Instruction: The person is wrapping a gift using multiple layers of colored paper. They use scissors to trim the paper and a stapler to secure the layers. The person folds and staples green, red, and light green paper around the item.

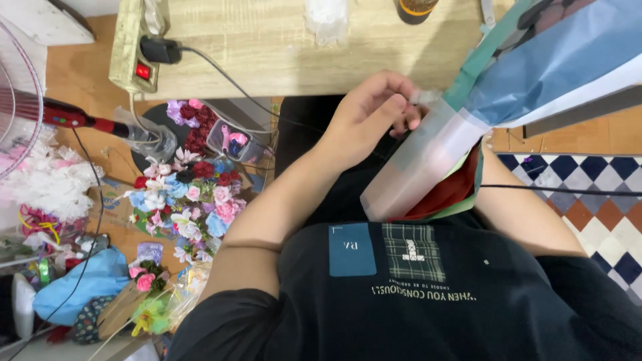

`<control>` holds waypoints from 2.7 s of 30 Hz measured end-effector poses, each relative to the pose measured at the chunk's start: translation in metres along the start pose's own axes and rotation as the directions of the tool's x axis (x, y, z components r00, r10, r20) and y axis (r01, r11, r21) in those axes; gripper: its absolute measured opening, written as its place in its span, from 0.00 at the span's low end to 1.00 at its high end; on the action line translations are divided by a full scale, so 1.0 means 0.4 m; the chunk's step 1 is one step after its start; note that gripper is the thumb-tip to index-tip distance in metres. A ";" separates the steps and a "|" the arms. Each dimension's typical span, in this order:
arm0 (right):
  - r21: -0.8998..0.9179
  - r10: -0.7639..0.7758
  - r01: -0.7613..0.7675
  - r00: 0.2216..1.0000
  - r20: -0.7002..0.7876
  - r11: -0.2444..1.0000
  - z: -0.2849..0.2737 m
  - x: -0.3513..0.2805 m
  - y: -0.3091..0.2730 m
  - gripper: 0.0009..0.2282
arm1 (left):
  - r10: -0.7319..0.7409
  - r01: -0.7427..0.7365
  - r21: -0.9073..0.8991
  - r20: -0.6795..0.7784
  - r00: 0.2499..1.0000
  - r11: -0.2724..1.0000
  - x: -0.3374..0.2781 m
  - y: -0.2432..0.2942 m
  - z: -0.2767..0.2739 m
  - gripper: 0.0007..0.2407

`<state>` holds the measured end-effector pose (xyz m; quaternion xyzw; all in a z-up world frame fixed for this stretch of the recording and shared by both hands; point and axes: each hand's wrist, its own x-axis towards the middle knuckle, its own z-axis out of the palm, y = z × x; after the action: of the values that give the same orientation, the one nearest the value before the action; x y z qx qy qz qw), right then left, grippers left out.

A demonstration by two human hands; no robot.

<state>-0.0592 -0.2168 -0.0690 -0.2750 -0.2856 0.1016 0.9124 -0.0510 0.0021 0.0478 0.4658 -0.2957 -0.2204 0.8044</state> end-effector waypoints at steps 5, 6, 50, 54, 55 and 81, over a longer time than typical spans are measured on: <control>-0.137 -0.039 0.022 0.992 -0.123 0.990 0.034 0.021 -0.042 0.14 | -0.033 0.031 -0.043 -0.048 0.998 0.999 0.014 -0.017 -0.017 0.07; -0.160 -0.045 0.020 0.987 -0.152 0.987 0.044 0.018 -0.047 0.13 | -0.074 0.071 -0.046 -0.067 0.995 0.996 0.002 -0.043 -0.025 0.09; -0.823 -0.298 -0.161 0.880 -0.370 0.545 0.350 0.097 -0.124 0.25 | 0.216 -0.126 0.444 -0.159 0.963 0.887 -0.054 0.152 0.087 0.07; -0.763 -0.261 -0.128 0.893 -0.366 0.633 0.343 0.091 -0.120 0.27 | 0.197 -0.117 0.358 -0.197 0.960 0.926 -0.059 0.151 0.087 0.07; -0.762 -0.258 -0.130 0.893 -0.368 0.634 0.341 0.086 -0.121 0.27 | 0.196 -0.115 0.357 -0.199 0.960 0.927 -0.062 0.159 0.091 0.07; -0.543 -0.265 -0.091 0.799 -0.540 0.835 0.233 0.029 -0.170 0.33 | 0.111 0.031 0.333 -0.397 0.911 0.942 -0.073 0.218 0.020 0.06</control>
<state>-0.1014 -0.2280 0.0384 -0.5257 -0.0147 -0.1190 0.8422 -0.0707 0.0564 0.1199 0.6242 -0.1629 -0.0479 0.7626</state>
